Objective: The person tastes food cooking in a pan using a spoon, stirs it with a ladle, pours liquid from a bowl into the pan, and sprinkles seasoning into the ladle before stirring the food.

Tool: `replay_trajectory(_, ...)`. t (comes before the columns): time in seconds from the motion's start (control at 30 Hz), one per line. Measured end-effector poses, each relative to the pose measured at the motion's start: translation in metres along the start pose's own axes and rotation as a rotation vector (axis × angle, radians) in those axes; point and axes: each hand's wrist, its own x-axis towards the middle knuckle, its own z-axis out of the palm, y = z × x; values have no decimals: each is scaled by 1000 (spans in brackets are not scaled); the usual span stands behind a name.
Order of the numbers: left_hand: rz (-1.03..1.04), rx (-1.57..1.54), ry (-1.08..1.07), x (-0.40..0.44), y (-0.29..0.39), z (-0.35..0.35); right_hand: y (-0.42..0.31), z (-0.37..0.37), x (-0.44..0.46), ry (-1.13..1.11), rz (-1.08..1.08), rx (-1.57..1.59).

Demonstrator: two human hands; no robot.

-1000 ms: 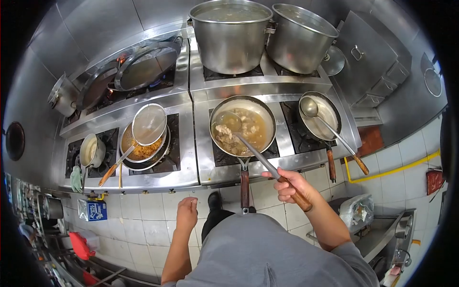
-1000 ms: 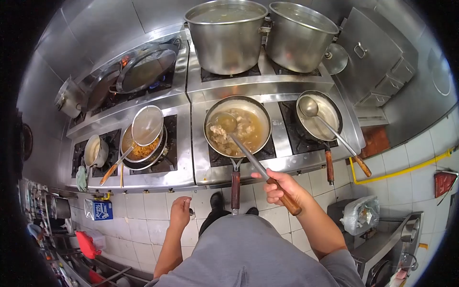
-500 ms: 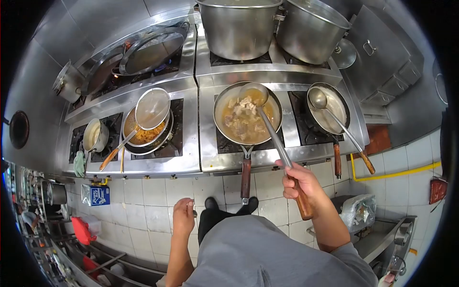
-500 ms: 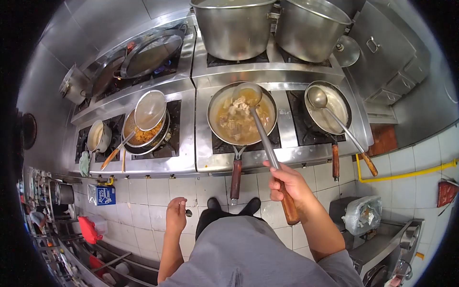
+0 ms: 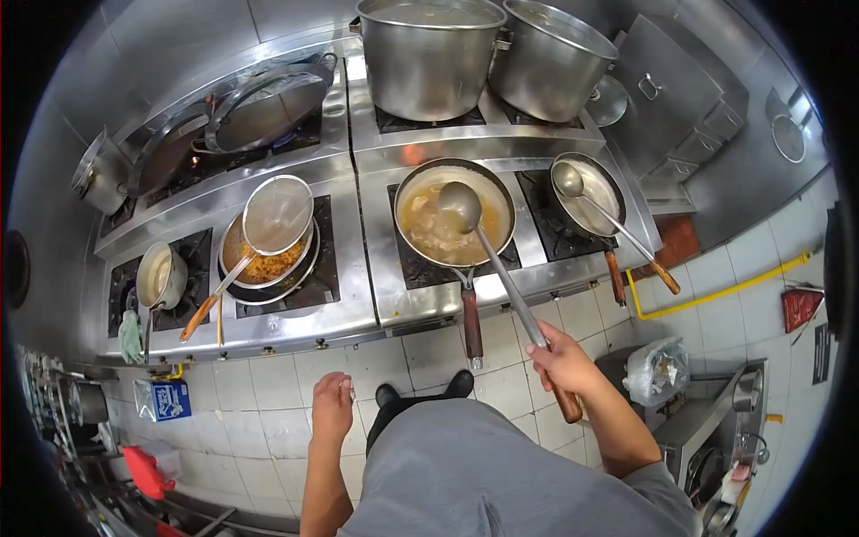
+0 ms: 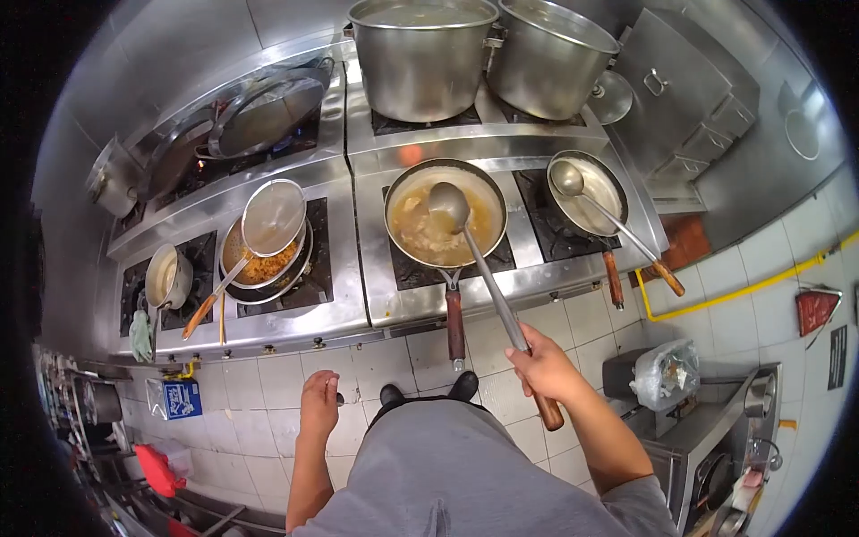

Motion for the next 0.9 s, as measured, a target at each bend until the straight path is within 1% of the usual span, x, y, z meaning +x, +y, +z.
replay_trajectory(0.03, 4, 7, -17, 1, -4, -1, 2, 2, -4, 14, 5, 2)
replay_trajectory(0.1, 22, 0, -34, 4, -12, -3, 4, 5, -11, 294, -154, -865)
replay_trajectory(0.13, 30, 0, -40, 5, -15, -3, 0, 7, -13, 305, -145, -866)
replay_trajectory(0.2, 48, -12, -53, 9, -19, -2, -15, 10, -14, 337, 28, -1298)
replay_trajectory(0.23, 56, -16, -57, 10, -21, -3, -20, 13, -12, 346, 39, -1298)
replay_trajectory(0.3, 64, -21, -83, 15, -24, -4, -30, 17, -3, 244, 90, -1441)
replay_trajectory(0.43, 108, -15, -95, 21, -27, -3, -45, 20, 18, 293, 93, -1486)
replay_trajectory(0.5, 130, -16, -107, 21, -25, -6, -55, 29, 25, 240, 191, -1454)
replay_trajectory(0.53, 146, -15, -98, 25, -25, -9, -62, 33, 23, 246, 184, -1459)
replay_trajectory(0.57, 145, -17, -90, 27, -28, -13, -71, 39, 17, 233, 201, -1448)
replay_trajectory(0.63, 82, -126, -49, 22, -32, -14, -70, 44, 17, 213, 237, -1438)
replay_trajectory(0.7, 78, -96, -63, 17, -41, -12, -58, 43, 33, 289, 209, -1297)
replay_trajectory(0.83, 58, -63, -54, 11, -53, -19, -47, 43, 36, 269, 137, -1198)
replay_trajectory(0.9, 79, -36, -66, 7, -63, -17, -34, 31, 47, 309, 37, -1153)
